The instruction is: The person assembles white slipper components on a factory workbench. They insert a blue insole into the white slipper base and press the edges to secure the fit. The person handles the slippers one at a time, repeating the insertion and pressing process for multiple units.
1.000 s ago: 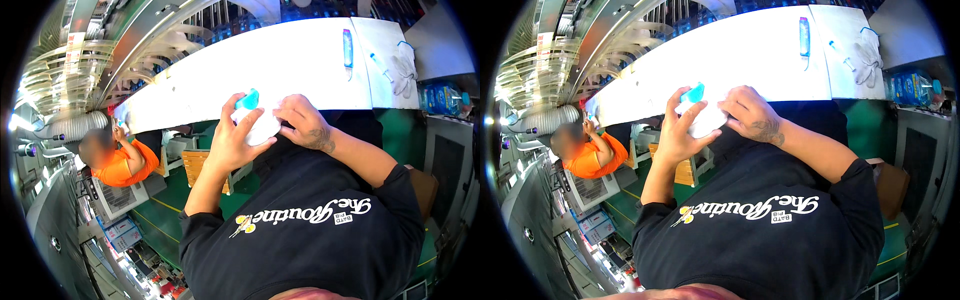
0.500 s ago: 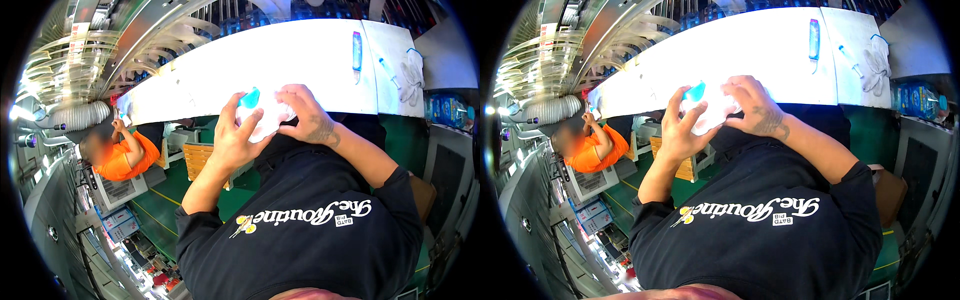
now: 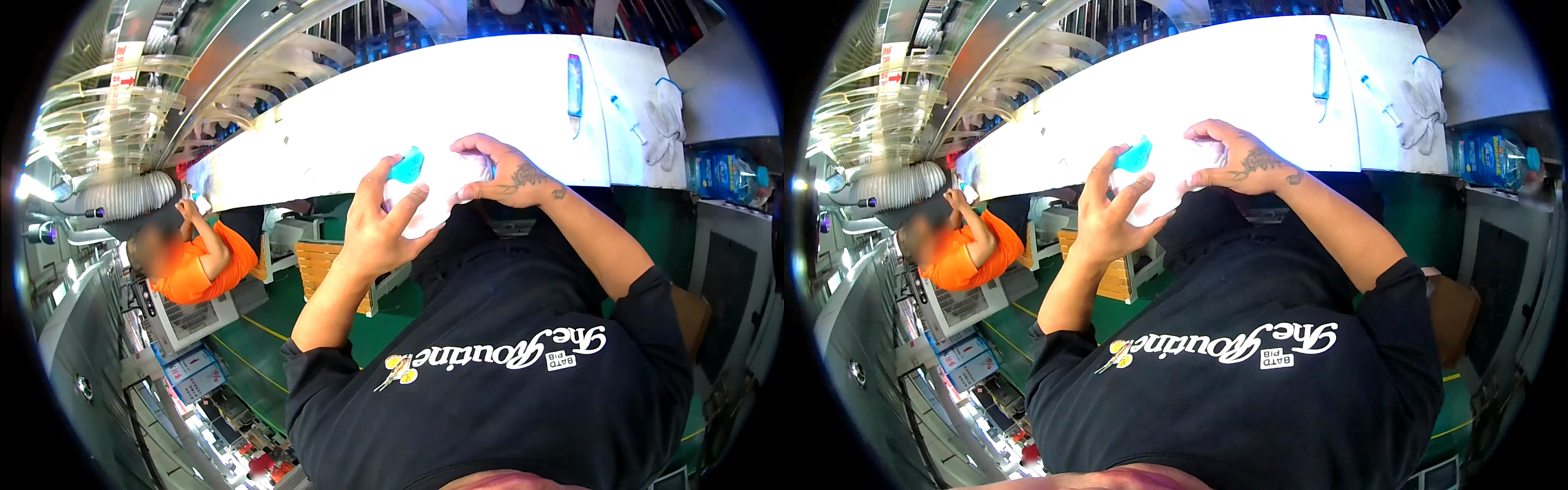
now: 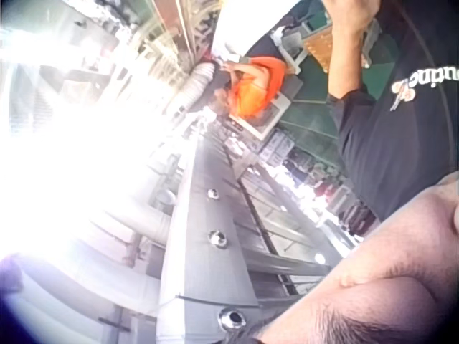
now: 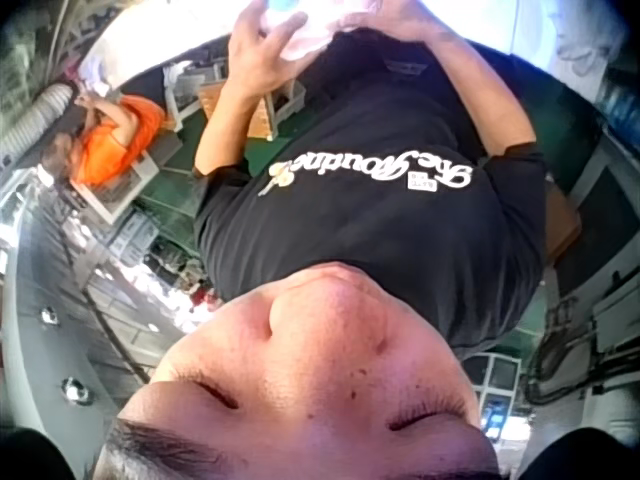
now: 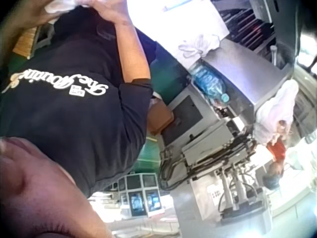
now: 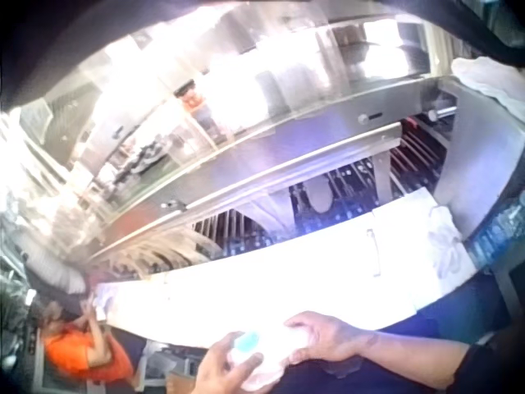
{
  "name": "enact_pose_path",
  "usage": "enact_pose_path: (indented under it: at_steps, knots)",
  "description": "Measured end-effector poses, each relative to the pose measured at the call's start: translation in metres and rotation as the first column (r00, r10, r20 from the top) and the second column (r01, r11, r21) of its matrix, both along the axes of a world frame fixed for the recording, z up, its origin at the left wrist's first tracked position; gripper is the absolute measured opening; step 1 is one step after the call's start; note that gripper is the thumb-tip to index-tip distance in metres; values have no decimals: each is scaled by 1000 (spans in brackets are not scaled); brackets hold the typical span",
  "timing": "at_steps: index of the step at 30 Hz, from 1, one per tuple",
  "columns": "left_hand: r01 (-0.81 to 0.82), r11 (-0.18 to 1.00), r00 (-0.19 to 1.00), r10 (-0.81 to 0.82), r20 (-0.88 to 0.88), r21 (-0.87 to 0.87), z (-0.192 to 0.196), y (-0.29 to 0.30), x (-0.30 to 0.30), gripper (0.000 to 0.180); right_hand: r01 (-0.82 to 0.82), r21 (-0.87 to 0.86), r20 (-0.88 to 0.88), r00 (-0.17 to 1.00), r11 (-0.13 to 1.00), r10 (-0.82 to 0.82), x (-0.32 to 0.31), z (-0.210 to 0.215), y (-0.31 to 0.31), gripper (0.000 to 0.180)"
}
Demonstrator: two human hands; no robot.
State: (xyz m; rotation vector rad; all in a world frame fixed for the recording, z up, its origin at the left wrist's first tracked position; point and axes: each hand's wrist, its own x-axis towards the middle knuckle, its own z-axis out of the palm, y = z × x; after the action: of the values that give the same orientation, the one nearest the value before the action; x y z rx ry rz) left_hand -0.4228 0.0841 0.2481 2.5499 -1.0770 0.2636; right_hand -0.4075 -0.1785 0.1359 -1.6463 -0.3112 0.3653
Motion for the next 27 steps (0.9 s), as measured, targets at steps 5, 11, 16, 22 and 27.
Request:
enact_pose_path:
  at_steps: [5,11,16,22,27]
  knots:
    - [5,1000,999,-5,33,28,0,-1,-4,65,37,-9,15,999,999,-37,-8,-8,15,84]
    - [11,1000,1000,-11,27,16,4,-7,3,65,149,10,98,984,989,-149,-23,-10,23,85]
    - [-15,1000,999,15,-32,21,9,-16,3,62,215,3,130,968,977,-214,-29,-11,29,86]
    - [-59,997,997,56,47,55,16,-41,11,58,185,37,54,981,982,-186,-4,6,12,73]
    - [104,916,982,-33,184,-389,-18,-73,31,94,234,265,-115,971,935,-211,-6,14,-33,50]
